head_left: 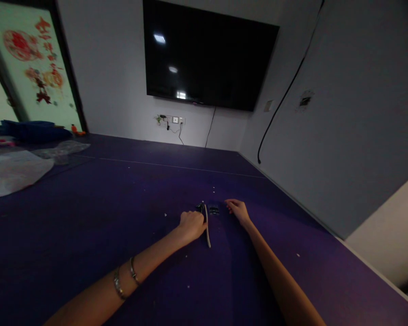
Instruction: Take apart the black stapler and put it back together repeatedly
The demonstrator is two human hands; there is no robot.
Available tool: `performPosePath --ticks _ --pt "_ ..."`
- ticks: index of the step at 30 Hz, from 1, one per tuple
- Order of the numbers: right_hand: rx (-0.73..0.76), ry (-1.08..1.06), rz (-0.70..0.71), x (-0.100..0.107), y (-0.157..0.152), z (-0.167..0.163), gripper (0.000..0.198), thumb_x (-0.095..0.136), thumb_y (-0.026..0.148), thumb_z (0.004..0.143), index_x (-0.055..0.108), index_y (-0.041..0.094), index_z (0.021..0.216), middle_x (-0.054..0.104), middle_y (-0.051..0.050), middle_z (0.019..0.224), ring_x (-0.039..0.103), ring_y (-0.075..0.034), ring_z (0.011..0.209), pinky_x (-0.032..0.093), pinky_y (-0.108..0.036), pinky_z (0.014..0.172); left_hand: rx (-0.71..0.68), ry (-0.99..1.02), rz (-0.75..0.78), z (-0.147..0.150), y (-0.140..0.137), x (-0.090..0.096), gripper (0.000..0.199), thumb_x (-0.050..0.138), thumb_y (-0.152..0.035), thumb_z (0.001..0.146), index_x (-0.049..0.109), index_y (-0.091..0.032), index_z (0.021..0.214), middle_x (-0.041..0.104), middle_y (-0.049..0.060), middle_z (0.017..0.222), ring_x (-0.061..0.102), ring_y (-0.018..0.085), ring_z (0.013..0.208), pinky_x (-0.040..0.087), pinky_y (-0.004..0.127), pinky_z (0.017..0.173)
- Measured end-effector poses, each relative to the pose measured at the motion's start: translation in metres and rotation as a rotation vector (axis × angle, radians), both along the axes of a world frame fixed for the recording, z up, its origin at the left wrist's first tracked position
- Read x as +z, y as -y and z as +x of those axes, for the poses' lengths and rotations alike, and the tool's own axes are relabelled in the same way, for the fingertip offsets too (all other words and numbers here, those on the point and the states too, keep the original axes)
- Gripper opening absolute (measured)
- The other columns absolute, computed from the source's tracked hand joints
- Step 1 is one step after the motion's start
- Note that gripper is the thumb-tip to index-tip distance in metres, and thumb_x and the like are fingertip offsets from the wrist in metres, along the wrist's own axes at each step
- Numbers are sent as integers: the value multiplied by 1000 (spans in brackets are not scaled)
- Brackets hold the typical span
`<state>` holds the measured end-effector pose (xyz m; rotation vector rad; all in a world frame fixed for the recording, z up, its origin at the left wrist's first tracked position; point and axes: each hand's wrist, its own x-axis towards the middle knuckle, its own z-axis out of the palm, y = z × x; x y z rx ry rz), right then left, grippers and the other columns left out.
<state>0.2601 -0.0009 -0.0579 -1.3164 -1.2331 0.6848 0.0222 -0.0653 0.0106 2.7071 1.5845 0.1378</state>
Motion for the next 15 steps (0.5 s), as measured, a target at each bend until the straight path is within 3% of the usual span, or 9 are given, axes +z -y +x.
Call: performPosePath --ticks 7,15 --pt "-44 -56 -2 3 -1 0 30 59 36 58 68 11 73 58 -1 56 47 -9 44 38 -21 41 26 -42 -90 0 4 -6 35 42 -37 83 66 -14 93 67 13 96 62 29 90 48 40 76" --pt "-93 -209 -35 16 3 -16 27 63 35 55 65 13 70 59 -1 60 54 -12 55 46 -22 47 56 90 -15 -10 5 -9 34 37 -33 84 64 -15 90 67 12 92 64 26 86 49 37 72"
